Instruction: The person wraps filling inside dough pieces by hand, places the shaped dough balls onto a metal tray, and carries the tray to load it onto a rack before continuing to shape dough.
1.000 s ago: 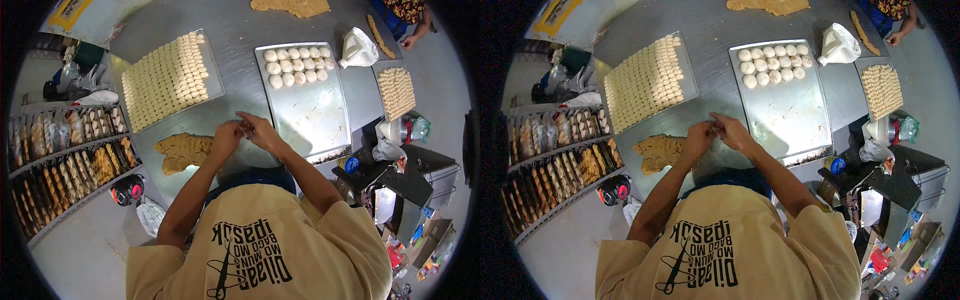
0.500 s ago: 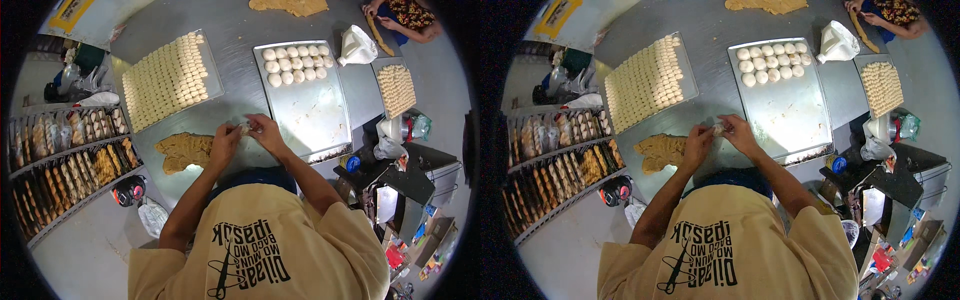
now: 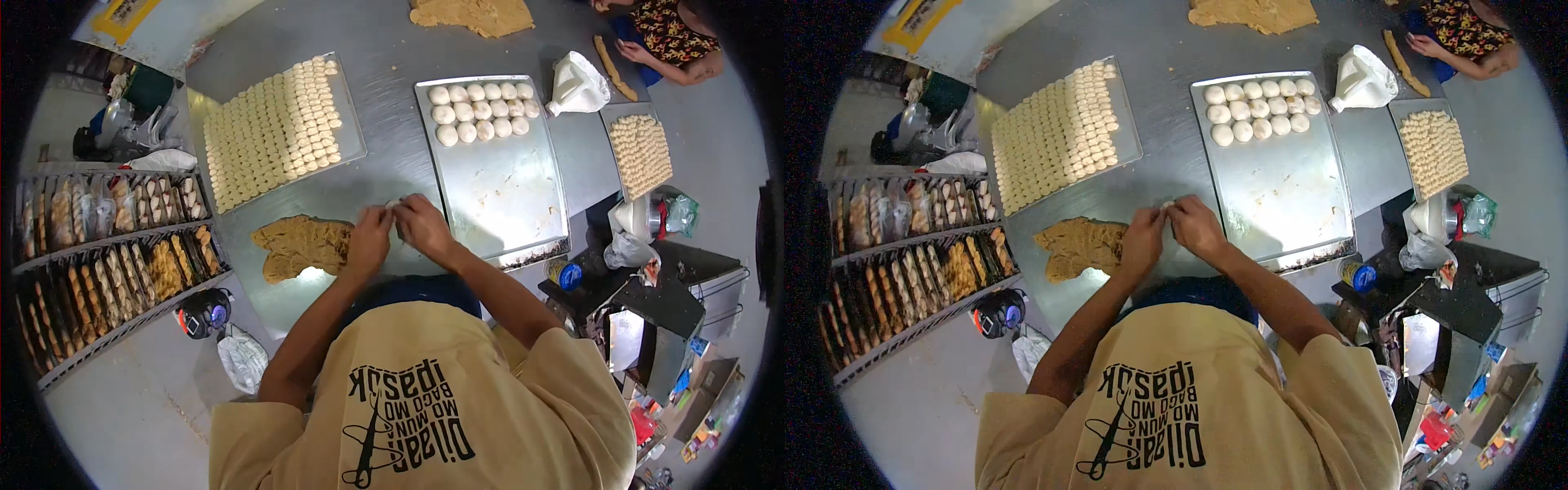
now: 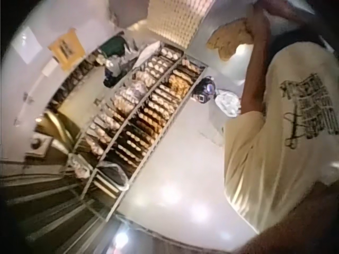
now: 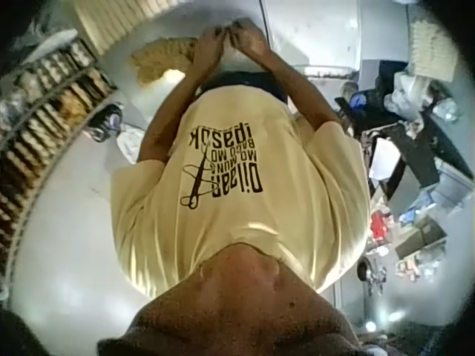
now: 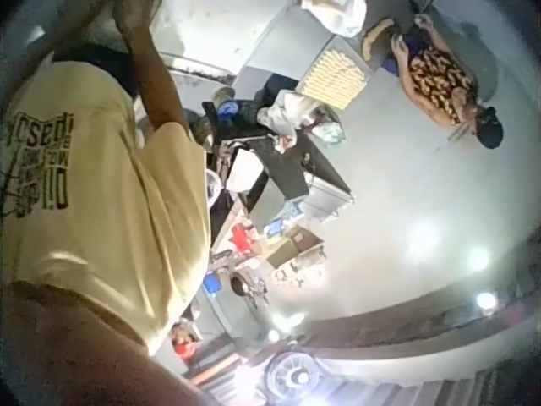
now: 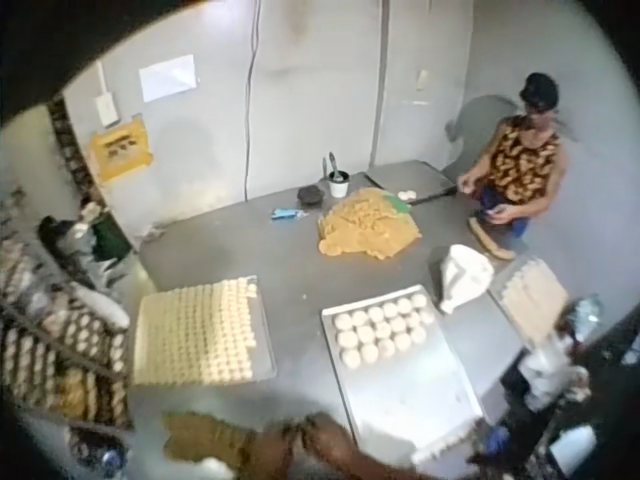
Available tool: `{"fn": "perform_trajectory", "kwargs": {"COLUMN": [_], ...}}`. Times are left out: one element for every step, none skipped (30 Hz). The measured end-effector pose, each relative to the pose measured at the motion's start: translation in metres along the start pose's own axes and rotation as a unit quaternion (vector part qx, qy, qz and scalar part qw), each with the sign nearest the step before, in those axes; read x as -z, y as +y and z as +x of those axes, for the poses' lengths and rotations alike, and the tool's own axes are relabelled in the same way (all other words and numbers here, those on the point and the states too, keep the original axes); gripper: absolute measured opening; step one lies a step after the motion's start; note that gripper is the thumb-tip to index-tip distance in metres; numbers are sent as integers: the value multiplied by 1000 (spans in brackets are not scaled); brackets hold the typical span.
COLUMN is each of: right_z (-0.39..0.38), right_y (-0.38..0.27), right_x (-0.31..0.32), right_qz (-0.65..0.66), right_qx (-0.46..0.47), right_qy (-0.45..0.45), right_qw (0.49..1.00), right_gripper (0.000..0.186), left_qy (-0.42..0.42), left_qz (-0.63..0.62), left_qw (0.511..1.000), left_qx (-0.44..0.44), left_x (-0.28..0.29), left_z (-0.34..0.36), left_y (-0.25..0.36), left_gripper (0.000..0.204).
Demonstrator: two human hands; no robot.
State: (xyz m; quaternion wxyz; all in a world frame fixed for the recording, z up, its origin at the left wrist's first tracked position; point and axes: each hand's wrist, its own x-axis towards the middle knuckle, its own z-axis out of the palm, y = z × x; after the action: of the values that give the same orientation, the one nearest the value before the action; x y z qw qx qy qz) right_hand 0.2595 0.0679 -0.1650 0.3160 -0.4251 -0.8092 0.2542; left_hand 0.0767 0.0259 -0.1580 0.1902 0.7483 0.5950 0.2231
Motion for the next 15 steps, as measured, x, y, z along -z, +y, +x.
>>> {"fn": "perform_trajectory", "kwargs": {"right_z": [-10,-18,-22,-20,-18,-14,-6,4,17,33,51,61,63,62,59], "right_y": [-6,-14,-19,-21,-20,-19,-16,-8,-5,-5,-10,-14,-19,-19,-17], "right_x": [2,4,6,4,3,0,-4,-5,-8,-18,-29,-40,-47,-57,-63], "right_qz": [-1,-72,-142,-141,-134,-127,-128,-73,-15,-16,-85,-152,-154,-223,-290], "right_qx": [2,35,69,75,35,-3,0,-42,-79,-76,-78,-79,-77,-39,-2], "right_qy": [-1,-10,-19,-20,-46,-72,-73,-31,8,7,19,30,30,35,40], "right_qw": [1000,997,987,987,989,989,989,996,997,997,993,985,985,973,956], "right_gripper": [26,30,33,33,36,39,39,41,44,44,48,53,53,57,61], "left_qy": [2,13,24,28,10,-7,-4,27,61,65,99,134,136,123,110], "left_qz": [0,75,150,153,141,129,130,85,44,44,30,16,15,-16,-48], "left_qw": [1000,996,982,982,984,985,985,994,997,997,995,991,991,992,992], "left_qx": [1,-55,-109,-106,-110,-114,-111,-68,-20,-19,-11,0,-1,16,32], "left_x": [1,6,10,15,22,30,38,49,55,61,64,69,74,79,83], "left_z": [-8,-15,-20,-23,-21,-21,-21,-17,-20,-26,-31,-37,-45,-53,-61], "left_y": [2,3,2,-2,-2,-3,-3,3,2,-2,-8,-13,-16,-17,-17], "left_gripper": [33,35,38,38,38,39,39,39,39,39,39,40,40,38,36]}}
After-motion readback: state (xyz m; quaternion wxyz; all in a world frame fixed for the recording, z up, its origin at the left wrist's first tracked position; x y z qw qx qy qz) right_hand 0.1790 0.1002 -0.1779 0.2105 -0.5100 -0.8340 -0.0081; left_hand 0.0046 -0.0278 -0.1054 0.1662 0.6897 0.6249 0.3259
